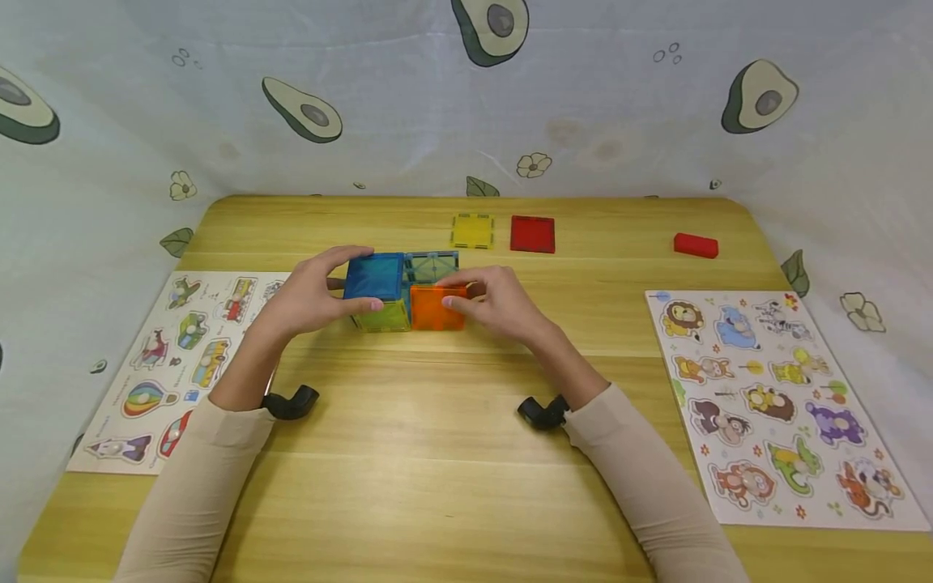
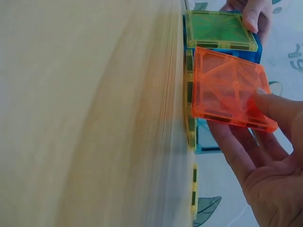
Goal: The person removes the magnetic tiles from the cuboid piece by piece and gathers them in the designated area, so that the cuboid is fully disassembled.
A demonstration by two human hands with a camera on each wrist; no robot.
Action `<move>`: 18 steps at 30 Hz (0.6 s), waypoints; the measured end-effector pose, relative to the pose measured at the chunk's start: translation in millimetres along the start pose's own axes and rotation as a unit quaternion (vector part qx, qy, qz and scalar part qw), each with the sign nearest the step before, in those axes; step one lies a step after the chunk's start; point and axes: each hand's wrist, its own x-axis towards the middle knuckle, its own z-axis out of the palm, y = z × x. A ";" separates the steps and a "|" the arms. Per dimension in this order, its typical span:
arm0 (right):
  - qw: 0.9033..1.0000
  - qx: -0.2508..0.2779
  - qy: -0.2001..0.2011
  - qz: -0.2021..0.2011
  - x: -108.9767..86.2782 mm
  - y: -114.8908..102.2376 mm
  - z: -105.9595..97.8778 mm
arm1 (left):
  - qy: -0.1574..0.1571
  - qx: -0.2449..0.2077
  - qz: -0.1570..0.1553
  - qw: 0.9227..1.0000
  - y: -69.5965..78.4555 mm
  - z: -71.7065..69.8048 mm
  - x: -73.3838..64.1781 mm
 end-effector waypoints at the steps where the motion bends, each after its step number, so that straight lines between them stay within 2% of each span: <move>1: 1.000 -0.002 -0.001 -0.003 0.2 -0.2 -0.3 | 0.000 -0.001 0.000 1.000 0.0 -0.2 -0.3; 9: 1.000 0.004 -0.007 -0.017 -0.7 -1.6 -3.6 | -0.009 -0.002 0.004 1.000 -2.2 -0.1 0.8; 15: 0.998 0.060 -0.002 0.022 -3.6 -4.4 -14.5 | -0.008 -0.001 0.005 1.000 -2.4 -0.2 1.0; 18: 0.997 0.068 0.013 0.039 -3.5 -4.2 -19.9 | -0.006 0.000 0.006 1.000 -2.7 -0.3 0.6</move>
